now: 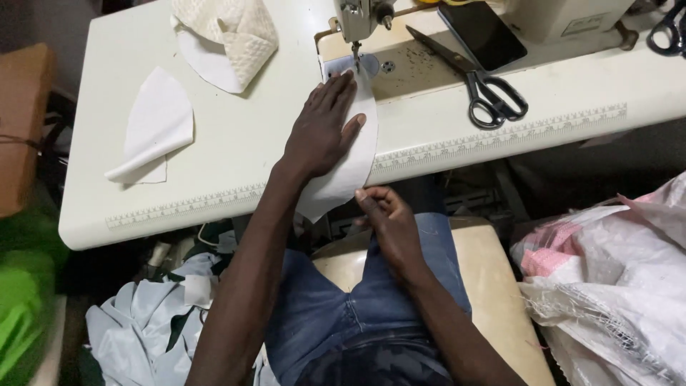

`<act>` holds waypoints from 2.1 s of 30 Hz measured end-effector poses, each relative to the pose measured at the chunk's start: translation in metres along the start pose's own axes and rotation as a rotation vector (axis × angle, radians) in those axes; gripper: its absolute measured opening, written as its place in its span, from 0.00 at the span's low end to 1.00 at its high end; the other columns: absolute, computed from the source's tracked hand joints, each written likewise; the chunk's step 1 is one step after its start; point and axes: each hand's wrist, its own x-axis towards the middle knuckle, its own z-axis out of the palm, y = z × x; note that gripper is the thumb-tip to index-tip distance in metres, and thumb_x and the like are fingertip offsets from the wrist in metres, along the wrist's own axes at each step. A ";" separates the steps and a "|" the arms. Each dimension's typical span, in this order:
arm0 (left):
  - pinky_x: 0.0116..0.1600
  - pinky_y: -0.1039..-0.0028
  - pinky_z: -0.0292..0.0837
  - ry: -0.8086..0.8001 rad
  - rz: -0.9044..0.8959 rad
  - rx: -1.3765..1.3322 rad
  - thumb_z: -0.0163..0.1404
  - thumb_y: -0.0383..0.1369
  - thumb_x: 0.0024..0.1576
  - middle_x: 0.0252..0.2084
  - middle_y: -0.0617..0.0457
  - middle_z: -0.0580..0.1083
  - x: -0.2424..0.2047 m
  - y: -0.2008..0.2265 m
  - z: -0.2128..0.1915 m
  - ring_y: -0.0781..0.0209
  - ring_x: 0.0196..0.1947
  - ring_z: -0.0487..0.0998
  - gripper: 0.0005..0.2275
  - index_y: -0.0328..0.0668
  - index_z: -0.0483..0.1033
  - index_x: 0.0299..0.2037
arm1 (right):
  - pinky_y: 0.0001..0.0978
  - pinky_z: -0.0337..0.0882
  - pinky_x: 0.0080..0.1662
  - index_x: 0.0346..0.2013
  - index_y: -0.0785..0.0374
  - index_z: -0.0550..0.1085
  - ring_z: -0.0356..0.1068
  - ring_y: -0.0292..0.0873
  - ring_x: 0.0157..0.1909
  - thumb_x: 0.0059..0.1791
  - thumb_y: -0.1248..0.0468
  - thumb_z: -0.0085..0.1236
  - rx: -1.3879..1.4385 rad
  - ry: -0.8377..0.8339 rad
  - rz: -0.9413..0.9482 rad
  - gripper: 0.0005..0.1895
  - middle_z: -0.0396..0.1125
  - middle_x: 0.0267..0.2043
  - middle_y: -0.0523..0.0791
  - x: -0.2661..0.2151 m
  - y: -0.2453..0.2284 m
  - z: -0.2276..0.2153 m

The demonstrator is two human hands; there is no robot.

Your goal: Cutting fabric pieces using a template and scissors at a sewing workstation.

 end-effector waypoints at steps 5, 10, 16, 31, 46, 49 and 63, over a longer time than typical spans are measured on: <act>0.80 0.57 0.43 0.000 -0.010 -0.004 0.35 0.49 0.71 0.75 0.43 0.59 0.002 -0.003 0.004 0.45 0.77 0.55 0.26 0.39 0.60 0.73 | 0.40 0.72 0.53 0.64 0.67 0.66 0.75 0.43 0.42 0.49 0.47 0.64 0.053 -0.117 0.067 0.37 0.66 0.52 0.52 -0.005 0.014 0.023; 0.80 0.56 0.44 0.049 -0.023 -0.011 0.35 0.50 0.71 0.75 0.44 0.60 -0.001 -0.009 0.014 0.46 0.77 0.56 0.26 0.41 0.61 0.73 | 0.38 0.73 0.49 0.61 0.62 0.74 0.78 0.47 0.39 0.54 0.47 0.58 -0.142 -0.138 -0.065 0.27 0.70 0.42 0.49 0.004 0.029 0.018; 0.80 0.54 0.45 0.034 -0.032 0.004 0.36 0.49 0.70 0.75 0.44 0.59 -0.001 -0.009 0.019 0.46 0.77 0.55 0.26 0.40 0.61 0.72 | 0.30 0.69 0.33 0.30 0.63 0.81 0.71 0.40 0.22 0.53 0.51 0.62 -0.187 -0.010 -0.174 0.18 0.75 0.23 0.52 -0.013 0.013 0.020; 0.79 0.54 0.42 -0.001 -0.027 0.027 0.32 0.47 0.71 0.75 0.43 0.59 -0.003 0.002 0.008 0.45 0.77 0.54 0.25 0.42 0.60 0.74 | 0.29 0.73 0.30 0.25 0.63 0.79 0.72 0.40 0.21 0.57 0.52 0.55 -0.250 -0.020 -0.335 0.22 0.75 0.19 0.50 -0.029 -0.009 0.023; 0.80 0.59 0.36 -0.017 -0.008 0.053 0.31 0.45 0.71 0.80 0.46 0.49 0.012 -0.011 0.014 0.51 0.80 0.43 0.27 0.37 0.50 0.76 | 0.28 0.66 0.32 0.22 0.60 0.77 0.70 0.30 0.23 0.53 0.47 0.51 -0.430 0.016 -0.369 0.24 0.73 0.17 0.41 -0.016 -0.026 0.020; 0.80 0.58 0.34 -0.071 -0.023 0.018 0.30 0.46 0.71 0.80 0.46 0.47 0.011 -0.012 0.007 0.52 0.80 0.41 0.28 0.39 0.48 0.77 | 0.26 0.72 0.35 0.25 0.61 0.79 0.75 0.32 0.24 0.53 0.48 0.51 -0.384 -0.024 -0.347 0.23 0.75 0.19 0.43 -0.016 -0.027 0.023; 0.76 0.51 0.37 -0.021 -0.009 -0.032 0.29 0.46 0.69 0.78 0.41 0.52 0.032 -0.015 0.012 0.44 0.78 0.46 0.28 0.38 0.50 0.76 | 0.23 0.71 0.33 0.23 0.56 0.80 0.73 0.28 0.22 0.52 0.48 0.54 -0.485 -0.143 -0.233 0.20 0.75 0.21 0.37 -0.007 -0.038 0.042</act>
